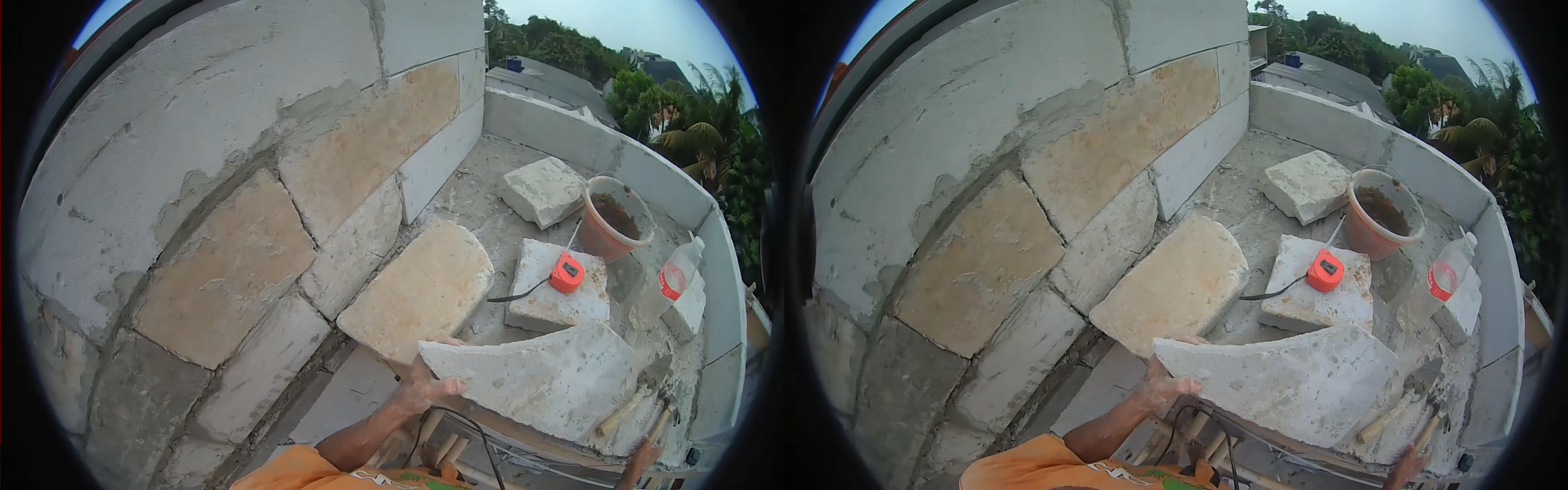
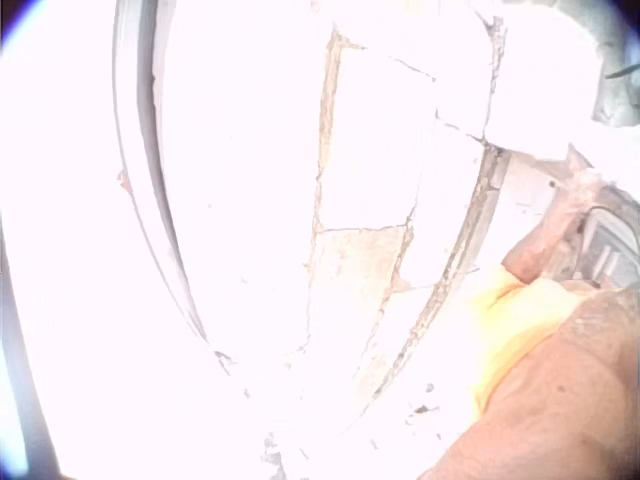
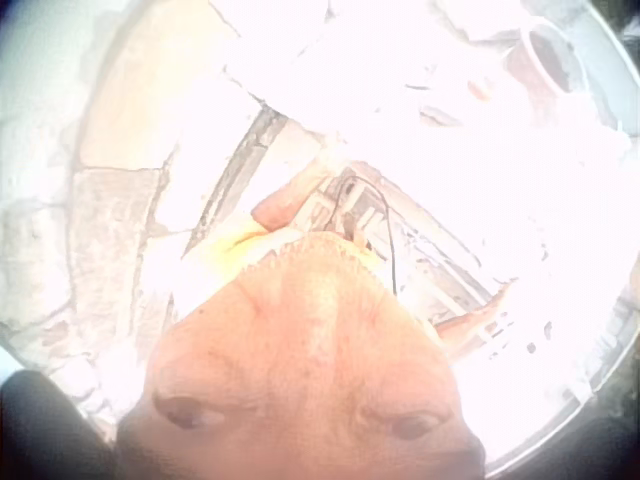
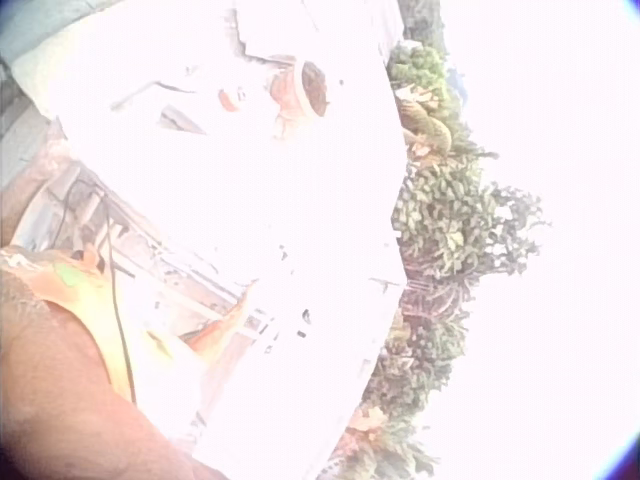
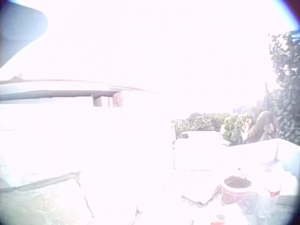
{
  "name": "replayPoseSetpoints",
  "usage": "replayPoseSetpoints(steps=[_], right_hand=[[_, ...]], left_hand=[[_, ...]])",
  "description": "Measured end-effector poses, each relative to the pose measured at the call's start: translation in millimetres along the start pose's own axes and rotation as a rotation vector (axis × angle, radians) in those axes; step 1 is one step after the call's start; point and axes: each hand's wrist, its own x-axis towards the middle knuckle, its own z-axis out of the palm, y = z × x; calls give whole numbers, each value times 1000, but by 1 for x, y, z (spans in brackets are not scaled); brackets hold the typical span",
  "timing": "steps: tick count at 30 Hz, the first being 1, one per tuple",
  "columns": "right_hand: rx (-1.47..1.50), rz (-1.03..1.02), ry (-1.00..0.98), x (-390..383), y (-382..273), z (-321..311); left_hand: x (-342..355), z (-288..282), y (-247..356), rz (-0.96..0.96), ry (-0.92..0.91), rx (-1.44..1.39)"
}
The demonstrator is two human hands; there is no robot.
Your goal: The person applies mortar to a stone wall with a trowel, measures stone blocks with a tape measure, and cuts a stone with a hand saw.
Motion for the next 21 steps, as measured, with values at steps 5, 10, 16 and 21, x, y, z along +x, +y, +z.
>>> replayPoseSetpoints(steps=[5, 10, 16, 21], right_hand=[[-502, -56, -103, -20, -61, 21], [-679, -88, -119, -21, -74, 13], [-789, -447, 76, -19, -40, 21], [-733, -270, -104, -38, -116, 16]], left_hand=[[14, -19, -6, -187, 72, 18], [23, -12, -9, -186, 75, -58], [35, -8, -7, -193, 62, -44], [32, -32, -24, -237, 78, -18]])
